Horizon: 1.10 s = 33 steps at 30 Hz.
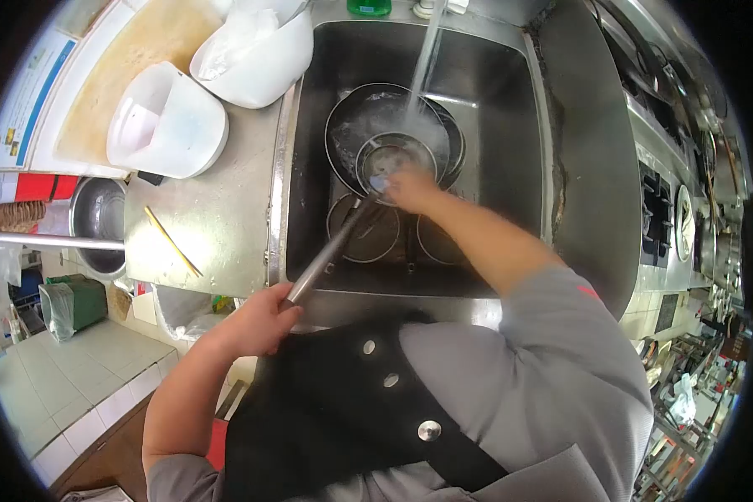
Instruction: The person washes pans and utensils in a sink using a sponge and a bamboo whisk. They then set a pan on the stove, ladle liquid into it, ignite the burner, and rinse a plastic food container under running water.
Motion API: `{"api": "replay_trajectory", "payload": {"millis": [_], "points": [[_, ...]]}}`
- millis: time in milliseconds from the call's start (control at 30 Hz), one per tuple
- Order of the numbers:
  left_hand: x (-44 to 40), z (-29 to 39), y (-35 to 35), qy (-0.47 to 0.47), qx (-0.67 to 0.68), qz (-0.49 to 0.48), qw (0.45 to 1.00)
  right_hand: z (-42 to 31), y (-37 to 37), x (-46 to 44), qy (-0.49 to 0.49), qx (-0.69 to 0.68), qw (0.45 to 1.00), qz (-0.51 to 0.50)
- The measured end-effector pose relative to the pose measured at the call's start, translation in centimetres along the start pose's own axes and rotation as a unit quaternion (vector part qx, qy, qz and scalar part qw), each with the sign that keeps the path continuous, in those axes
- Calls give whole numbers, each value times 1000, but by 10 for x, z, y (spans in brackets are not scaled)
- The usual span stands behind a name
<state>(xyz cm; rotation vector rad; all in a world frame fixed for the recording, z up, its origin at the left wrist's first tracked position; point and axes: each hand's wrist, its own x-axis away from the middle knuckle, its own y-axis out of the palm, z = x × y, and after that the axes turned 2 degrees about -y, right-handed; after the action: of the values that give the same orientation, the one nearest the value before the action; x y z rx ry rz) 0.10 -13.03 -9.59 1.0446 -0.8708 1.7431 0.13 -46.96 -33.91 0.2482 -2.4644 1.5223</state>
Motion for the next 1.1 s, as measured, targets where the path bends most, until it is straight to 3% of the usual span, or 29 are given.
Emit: {"api": "replay_trajectory", "payload": {"millis": [33, 67, 100, 167, 200, 300, 333, 433, 600, 700, 833, 933, 1033, 1100], "points": [[1, 3, 0, -13, -8, -3, 1000, 4, -8, -1, -32, 98, 995, 1], [1, 7, -2, -23, -14, -3, 1000, 8, -16, -4, -70, 152, 984, 63], [1, 9, -4, -26, -22, -5, 999, 11, -18, -14, -77, 150, 980, 107], [1, 9, -6, -35, -36, -12, 999, 13, -18, -38, -90, 144, 967, 189], [3, 7, -7, -45, -37, -10, 998, -1, -11, -44, -32, 95, 972, 214], [2, 7, -7, -50, -36, 3, 998, -31, -11, -34, -17, -21, 970, 241], [-1, 2, -4, -41, -32, 8, 999, -26, 4, -42, -29, -115, 982, 148], [-1, 2, -7, -13, -52, 18, 998, 6, 5, -20, -86, 116, 987, 69], [11, 4, -11, 12, -114, 22, 993, 17, -42, -32, -313, 194, 916, 160], [15, 2, -13, -22, -110, 20, 994, -7, -33, -39, -364, 193, 896, 164], [18, -21, 0, -19, -26, 22, 999, 3, -19, -41, -271, 178, 922, 214], [17, -26, 6, -11, 17, 16, 1000, 11, -26, -26, -328, 245, 891, 196], [14, -21, 3, -18, -28, 14, 999, 5, -38, -22, -293, 272, 909, 114], [9, -28, -5, 0, -51, 16, 999, -3, -32, -15, -213, 228, 947, 75]]}}
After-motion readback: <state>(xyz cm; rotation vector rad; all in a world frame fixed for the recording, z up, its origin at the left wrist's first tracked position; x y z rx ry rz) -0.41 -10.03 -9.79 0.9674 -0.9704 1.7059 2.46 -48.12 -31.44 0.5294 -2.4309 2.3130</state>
